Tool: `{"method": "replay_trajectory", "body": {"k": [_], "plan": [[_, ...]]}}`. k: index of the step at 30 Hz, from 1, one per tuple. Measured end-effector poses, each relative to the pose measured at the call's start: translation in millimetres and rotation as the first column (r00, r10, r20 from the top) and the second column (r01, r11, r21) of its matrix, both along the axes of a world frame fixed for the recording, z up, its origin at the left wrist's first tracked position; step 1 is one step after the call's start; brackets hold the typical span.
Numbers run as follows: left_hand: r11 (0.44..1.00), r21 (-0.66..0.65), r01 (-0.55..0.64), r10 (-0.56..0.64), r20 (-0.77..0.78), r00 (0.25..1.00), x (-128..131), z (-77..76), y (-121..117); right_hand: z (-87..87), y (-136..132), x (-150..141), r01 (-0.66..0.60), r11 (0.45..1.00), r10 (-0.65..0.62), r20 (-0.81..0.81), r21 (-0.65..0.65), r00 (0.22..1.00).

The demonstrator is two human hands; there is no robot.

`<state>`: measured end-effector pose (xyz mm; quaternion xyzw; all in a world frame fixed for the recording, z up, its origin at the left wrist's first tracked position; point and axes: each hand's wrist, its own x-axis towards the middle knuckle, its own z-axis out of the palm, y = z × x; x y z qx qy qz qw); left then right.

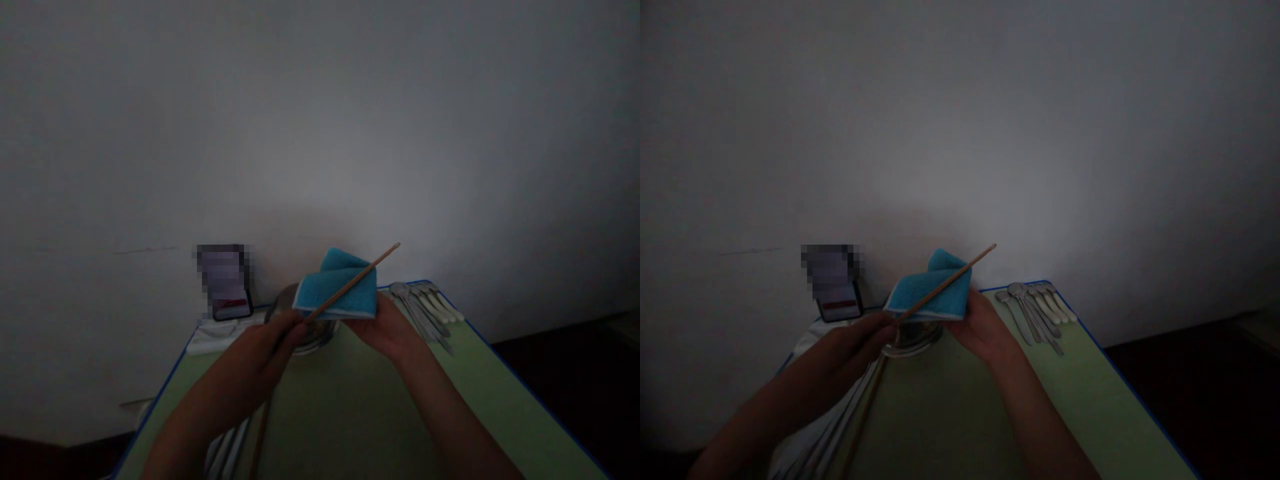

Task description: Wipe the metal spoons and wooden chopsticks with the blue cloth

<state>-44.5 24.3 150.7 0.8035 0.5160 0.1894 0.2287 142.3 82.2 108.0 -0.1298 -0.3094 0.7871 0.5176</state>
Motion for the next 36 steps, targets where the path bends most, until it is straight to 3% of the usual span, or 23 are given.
{"method": "replay_trajectory", "body": {"k": [7,12,17,21,27,33,36], "plan": [[1.0,-0.021,0.014,-0.015,-0.021,1.0,-6,2.6,-2,4.7,1,12,0.014,0.997,-0.016,0.03,0.081,0.999],[0.997,0.025,-0.067,0.067,-0.013,0.998,-15,4.9,0,3.4,1,18,-0.02,1.0,0.021,0.133,-0.012,0.991],[1.0,0.0,-0.03,0.03,-0.095,0.995,-6,-4.0,4,2.1,-6,10,-0.073,0.997,0.072,0.07,0.009,0.995],[0.998,0.01,-0.058,0.059,-0.177,0.982,-1,-8.8,7,0.8,-4,10,-0.005,1.0,0.008,0.139,-0.022,0.99],[0.998,0.007,-0.06,0.06,-0.143,0.988,-10,-8.0,9,-1.3,2,19,0.096,0.995,-0.101,0.227,0.029,0.969],[0.998,-0.001,-0.061,0.06,-0.172,0.983,-10,-11.1,10,-4.6,1,15,0.131,0.982,-0.178,0.444,0.134,0.878],[0.998,0.001,-0.065,0.064,-0.158,0.985,-13,-10.4,11,-9.0,1,17,0.027,0.959,-0.209,0.636,0.284,0.743]]}}
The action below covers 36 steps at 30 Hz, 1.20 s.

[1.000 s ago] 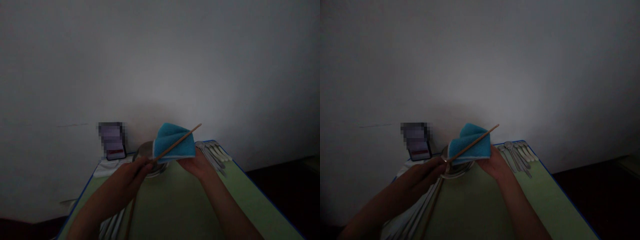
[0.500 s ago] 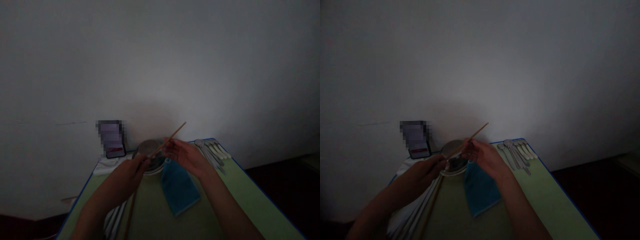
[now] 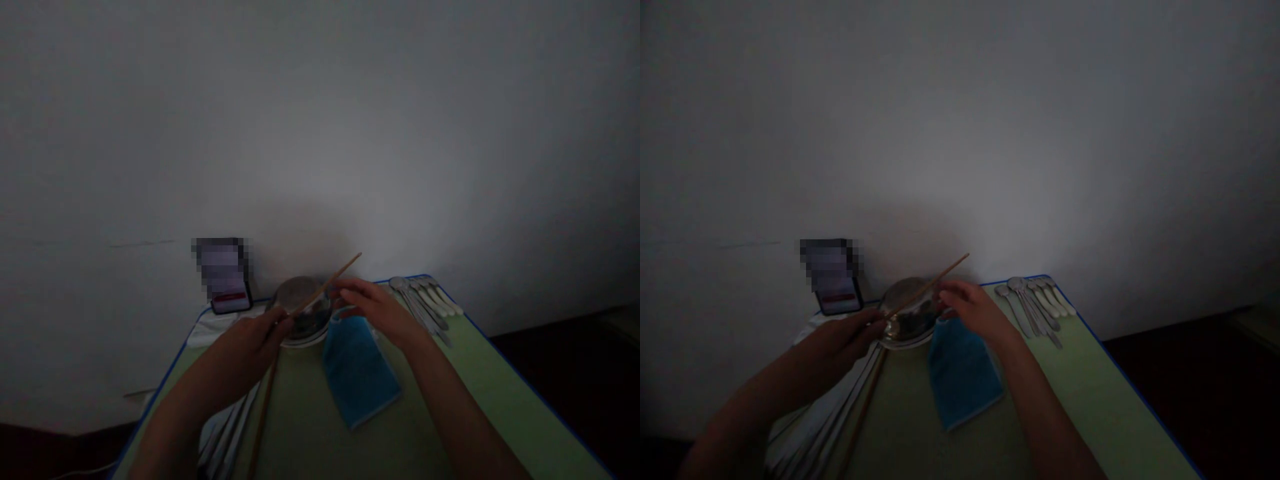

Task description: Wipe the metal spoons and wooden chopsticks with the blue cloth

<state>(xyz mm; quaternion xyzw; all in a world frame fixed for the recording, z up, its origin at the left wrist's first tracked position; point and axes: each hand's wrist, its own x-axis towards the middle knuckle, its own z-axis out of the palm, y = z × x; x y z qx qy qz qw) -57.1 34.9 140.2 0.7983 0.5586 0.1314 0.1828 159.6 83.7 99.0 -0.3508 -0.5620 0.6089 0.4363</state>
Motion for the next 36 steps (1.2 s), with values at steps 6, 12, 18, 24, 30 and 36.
{"method": "replay_trajectory", "body": {"k": [6,12,18,24,30,36], "plan": [[0.999,0.014,-0.037,0.037,-0.002,0.999,-5,4.4,-1,-10.8,-7,2,-0.516,0.856,0.369,0.691,0.008,0.622],[1.0,0.006,-0.005,0.005,-0.02,1.0,-5,3.5,-1,-22.2,-20,-23,-0.635,0.772,0.258,0.928,-0.031,0.269],[1.0,-0.007,0.0,-0.001,-0.036,0.999,-4,3.8,0,-27.5,-31,-37,-0.47,0.882,0.085,0.974,0.025,0.21],[1.0,0.0,0.009,-0.009,-0.032,0.999,-4,3.5,-1,-26.7,-25,-28,-0.349,0.933,-0.01,0.977,0.085,0.212],[1.0,0.015,0.005,-0.006,0.028,1.0,-3,6.4,-2,-7.8,-4,8,-0.319,0.918,-0.066,0.885,0.235,0.461],[0.996,0.07,-0.052,0.044,0.116,0.992,1,9.5,-5,13.2,2,20,0.227,0.974,-0.228,-0.019,-0.02,0.974]]}}
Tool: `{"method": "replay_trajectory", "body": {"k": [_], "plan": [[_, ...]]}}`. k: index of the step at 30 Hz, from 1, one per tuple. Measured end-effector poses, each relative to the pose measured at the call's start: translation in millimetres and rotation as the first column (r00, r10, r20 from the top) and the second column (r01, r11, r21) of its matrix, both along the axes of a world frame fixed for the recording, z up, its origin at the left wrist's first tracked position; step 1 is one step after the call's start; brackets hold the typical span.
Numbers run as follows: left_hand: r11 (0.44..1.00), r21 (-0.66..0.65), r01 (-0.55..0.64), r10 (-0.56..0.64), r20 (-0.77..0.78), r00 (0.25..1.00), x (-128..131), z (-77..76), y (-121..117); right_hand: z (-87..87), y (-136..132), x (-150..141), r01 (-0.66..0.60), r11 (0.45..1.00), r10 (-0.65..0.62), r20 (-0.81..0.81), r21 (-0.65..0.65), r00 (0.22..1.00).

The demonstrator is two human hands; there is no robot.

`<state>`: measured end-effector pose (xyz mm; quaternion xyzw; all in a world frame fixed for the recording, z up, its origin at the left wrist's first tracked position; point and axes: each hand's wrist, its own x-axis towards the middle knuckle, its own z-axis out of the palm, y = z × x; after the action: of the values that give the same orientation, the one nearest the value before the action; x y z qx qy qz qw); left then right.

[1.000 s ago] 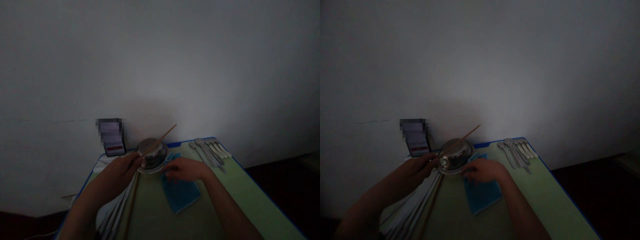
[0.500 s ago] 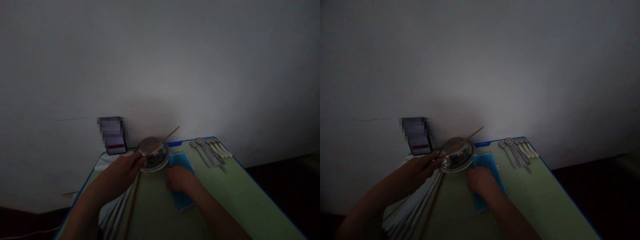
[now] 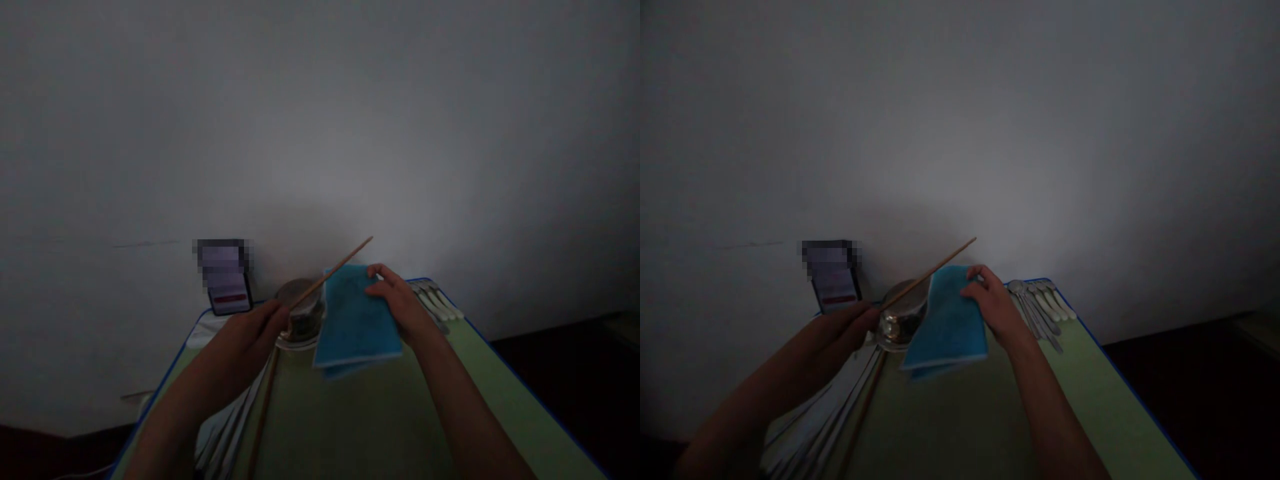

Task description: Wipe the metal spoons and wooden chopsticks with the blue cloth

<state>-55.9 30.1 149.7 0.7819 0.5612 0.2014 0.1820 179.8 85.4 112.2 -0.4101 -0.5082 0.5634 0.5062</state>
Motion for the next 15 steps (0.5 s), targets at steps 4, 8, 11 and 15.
{"method": "replay_trajectory", "body": {"k": [4,8,11,15], "plan": [[0.998,0.049,0.028,-0.031,0.055,0.998,11,-1.4,-7,5.6,-5,-14,-0.066,0.993,0.009,-0.5,-0.096,0.866],[0.998,0.004,0.065,-0.065,-0.033,0.997,30,-4.2,-13,9.8,-15,-31,-0.148,0.973,-0.001,-0.642,-0.178,0.766],[0.998,-0.013,0.059,-0.06,-0.066,0.996,38,-5.6,-14,11.6,-18,-35,-0.184,0.957,-0.016,-0.676,-0.224,0.737],[0.997,-0.03,0.073,-0.075,-0.062,0.995,38,-6.9,-12,9.0,-14,-32,-0.165,0.962,-0.045,-0.719,-0.22,0.694]]}}
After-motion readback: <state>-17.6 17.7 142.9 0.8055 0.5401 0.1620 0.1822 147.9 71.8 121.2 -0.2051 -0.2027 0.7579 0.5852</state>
